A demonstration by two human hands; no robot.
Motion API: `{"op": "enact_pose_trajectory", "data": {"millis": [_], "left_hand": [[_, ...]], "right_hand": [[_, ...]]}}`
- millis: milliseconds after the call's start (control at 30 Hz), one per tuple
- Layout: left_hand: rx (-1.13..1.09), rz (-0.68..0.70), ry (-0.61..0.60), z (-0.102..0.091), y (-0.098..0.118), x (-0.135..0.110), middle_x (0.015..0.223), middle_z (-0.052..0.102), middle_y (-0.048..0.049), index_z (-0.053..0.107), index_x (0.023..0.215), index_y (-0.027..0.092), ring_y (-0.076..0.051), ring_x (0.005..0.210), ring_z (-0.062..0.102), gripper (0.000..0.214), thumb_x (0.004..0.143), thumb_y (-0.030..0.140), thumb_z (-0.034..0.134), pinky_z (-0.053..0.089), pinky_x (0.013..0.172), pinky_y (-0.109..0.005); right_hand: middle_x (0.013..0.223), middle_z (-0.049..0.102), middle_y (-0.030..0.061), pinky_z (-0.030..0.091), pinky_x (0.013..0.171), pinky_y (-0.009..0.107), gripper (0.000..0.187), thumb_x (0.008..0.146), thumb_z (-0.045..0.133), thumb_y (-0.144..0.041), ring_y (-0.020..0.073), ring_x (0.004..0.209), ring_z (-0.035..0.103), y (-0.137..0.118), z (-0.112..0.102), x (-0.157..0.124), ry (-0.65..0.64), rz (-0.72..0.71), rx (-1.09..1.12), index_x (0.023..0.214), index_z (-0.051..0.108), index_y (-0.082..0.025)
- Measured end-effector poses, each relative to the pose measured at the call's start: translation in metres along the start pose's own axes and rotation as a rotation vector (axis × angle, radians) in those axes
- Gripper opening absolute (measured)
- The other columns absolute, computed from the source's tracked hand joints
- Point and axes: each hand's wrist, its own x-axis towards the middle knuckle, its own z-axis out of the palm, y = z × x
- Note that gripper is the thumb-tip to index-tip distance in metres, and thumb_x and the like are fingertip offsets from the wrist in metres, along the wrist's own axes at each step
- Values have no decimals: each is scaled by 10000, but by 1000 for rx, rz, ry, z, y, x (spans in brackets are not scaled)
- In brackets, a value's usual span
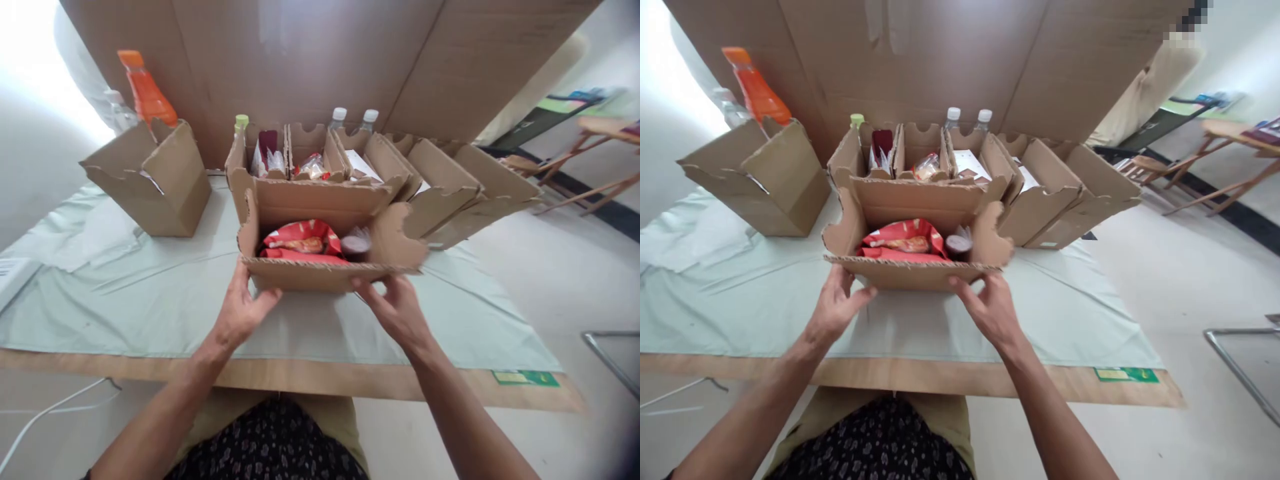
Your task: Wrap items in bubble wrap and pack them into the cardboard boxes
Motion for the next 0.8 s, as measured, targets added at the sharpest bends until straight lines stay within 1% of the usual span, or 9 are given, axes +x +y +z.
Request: {"op": "enact_pose_trajectory", "data": {"millis": [100, 133, 200, 300, 400, 500, 633, 700, 800], "left_hand": [[-10, -38, -75, 10, 18, -42, 1601, 495, -132, 364, 1601, 234, -337, 1555, 386, 832, 853, 271, 727, 288, 1314, -534], [-9, -51, -102, 9, 22, -51, 1598, 501, -129, 354, 1611, 244, -338, 1562, 378, 845, 855, 260, 731, 291, 1316, -537], [-13, -71, -101, -1, 25, -60, 1559, 542, -126, 386, 1594, 257, -336, 1539, 418, 803, 871, 263, 735, 320, 1305, -539], [-25, -17, 97, -31, 23, -52, 1512, 578, -115, 457, 1520, 258, -320, 1490, 487, 701, 884, 306, 748, 355, 1285, -521], [28, 68, 249, -50, 23, -43, 1555, 534, -112, 426, 1523, 263, -316, 1525, 438, 743, 867, 308, 772, 308, 1306, -524], [84, 22, 253, -44, 24, -51, 1615, 461, -144, 346, 1578, 240, -341, 1591, 319, 818, 875, 307, 758, 224, 1331, -569], [105, -104, 281, -31, 18, -78, 1628, 422, -173, 304, 1597, 229, -364, 1609, 271, 818, 904, 341, 722, 186, 1333, -608], [121, -144, 319, -34, 14, -94, 1616, 425, -170, 293, 1596, 240, -353, 1609, 276, 784, 936, 364, 699, 184, 1333, -600], [151, -173, 408, -47, 8, -115, 1614, 427, -158, 277, 1607, 259, -332, 1603, 296, 742, 978, 351, 659, 168, 1338, -585]], "right_hand": [[659, 667, 35, 530, 602, 362, 398, 878, 707, -600, 241, 666, 642, 4, -31, -46, 82, 0, -19, 725, 669, -235], [683, 679, 36, 545, 630, 369, 362, 887, 713, -568, 246, 690, 656, 1, -35, -56, 120, -8, -11, 742, 677, -238], [777, 722, 52, 566, 693, 382, 292, 904, 712, -517, 251, 752, 678, -12, -27, -62, 173, -27, 21, 830, 703, -234], [911, 756, 89, 575, 756, 386, 319, 901, 708, -528, 264, 862, 690, -43, 7, -39, 124, -92, 96, 966, 717, -215], [905, 748, 92, 576, 773, 404, 398, 878, 704, -598, 277, 877, 686, -63, 31, -9, 23, -144, 154, 944, 719, -206], [876, 735, 86, 576, 837, 448, 422, 883, 693, -626, 287, 884, 692, -56, 32, 1, -26, -115, 184, 897, 716, -205], [1045, 758, 117, 544, 1004, 517, 494, 866, 704, -671, 332, 1089, 692, -39, 37, 5, -132, -97, 270, 1041, 720, -210], [1187, 744, 140, 518, 1066, 535, 577, 854, 699, -706, 344, 1189, 668, -43, 55, 16, -209, -133, 304, 1152, 702, -212], [1418, 656, 162, 486, 1142, 516, 701, 883, 652, -719, 330, 1344, 601, -63, 99, 44, -358, -260, 422, 1362, 603, -210]]}}
